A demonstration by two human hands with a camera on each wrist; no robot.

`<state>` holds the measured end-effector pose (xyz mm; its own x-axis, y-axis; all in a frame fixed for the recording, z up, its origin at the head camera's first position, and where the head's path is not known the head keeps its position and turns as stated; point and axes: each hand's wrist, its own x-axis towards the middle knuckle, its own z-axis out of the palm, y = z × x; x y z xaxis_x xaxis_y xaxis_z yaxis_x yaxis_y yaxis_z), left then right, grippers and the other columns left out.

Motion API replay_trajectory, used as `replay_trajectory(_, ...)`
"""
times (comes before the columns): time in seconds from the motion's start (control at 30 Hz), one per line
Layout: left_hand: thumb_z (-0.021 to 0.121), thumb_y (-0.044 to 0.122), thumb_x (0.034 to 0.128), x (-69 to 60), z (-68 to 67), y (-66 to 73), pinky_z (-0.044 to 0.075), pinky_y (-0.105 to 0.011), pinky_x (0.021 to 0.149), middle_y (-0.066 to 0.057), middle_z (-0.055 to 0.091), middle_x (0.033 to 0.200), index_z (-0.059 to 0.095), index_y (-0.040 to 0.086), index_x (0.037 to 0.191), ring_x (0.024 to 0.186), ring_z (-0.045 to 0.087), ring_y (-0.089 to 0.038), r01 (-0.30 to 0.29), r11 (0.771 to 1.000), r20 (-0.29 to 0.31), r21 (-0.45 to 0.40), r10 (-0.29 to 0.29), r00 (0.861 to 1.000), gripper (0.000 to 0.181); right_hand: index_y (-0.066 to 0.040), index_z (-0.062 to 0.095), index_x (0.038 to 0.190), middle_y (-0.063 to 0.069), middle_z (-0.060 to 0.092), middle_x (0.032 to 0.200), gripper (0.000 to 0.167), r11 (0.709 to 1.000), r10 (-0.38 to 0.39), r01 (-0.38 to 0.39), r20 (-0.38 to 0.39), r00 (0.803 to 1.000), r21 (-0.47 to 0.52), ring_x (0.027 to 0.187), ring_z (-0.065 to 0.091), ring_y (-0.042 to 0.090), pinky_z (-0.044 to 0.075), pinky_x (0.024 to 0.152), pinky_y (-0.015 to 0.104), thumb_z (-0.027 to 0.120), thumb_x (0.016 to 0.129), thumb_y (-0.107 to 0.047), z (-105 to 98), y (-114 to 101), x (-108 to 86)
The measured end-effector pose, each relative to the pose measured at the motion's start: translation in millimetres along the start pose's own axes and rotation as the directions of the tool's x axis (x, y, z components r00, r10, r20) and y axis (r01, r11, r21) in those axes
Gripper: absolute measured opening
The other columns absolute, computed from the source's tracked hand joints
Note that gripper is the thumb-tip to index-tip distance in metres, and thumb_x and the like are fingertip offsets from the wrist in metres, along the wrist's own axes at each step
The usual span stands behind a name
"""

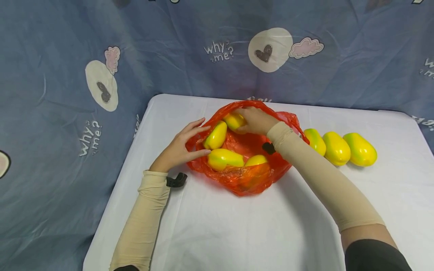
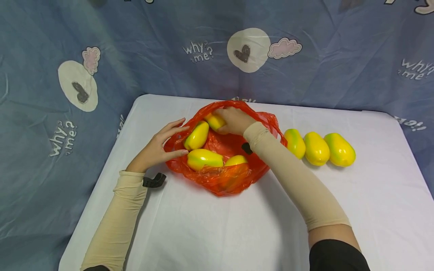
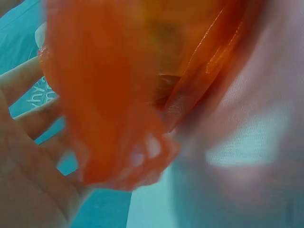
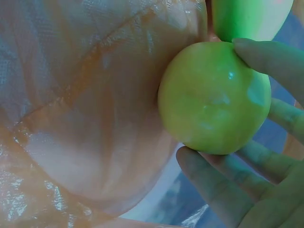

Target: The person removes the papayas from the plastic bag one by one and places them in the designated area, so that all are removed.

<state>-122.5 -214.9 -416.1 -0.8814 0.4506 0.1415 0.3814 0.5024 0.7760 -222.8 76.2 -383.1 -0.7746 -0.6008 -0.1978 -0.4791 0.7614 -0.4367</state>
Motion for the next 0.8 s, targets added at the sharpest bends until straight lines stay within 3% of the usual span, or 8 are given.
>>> replay_trajectory(0.3,0.085,0.034,0.087,0.3,-0.1,-1.7,0.031,-0.061,0.125,0.008,0.031,0.168,0.055,0.026,0.149,0.156,0.031,-0.022,-0.002,1.0,0.002,0.008,0.002,1.0,0.069,-0.016,0.054,0.15,0.006,0.063,0.142,0.065,0.999,-0.018,0.017,0.008,1.0,0.03,0.126,0.057,0.028,0.046,0.117,0.05,0.077,0.093,-0.038,-4,0,-9.3)
replay_trajectory(0.8,0.084,0.035,0.0871,-0.1,0.8,-1.2,0.031,-0.061,0.125,0.01,0.031,0.168,0.055,0.027,0.15,0.157,0.029,-0.021,0.012,1.0,0.011,0.0,-0.012,1.0,0.069,-0.016,0.05,0.153,0.006,0.054,0.154,0.069,0.997,-0.046,0.047,-0.014,0.999,0.064,0.145,0.045,0.031,0.036,0.124,0.052,0.077,0.093,-0.038,-10,2,-36.5)
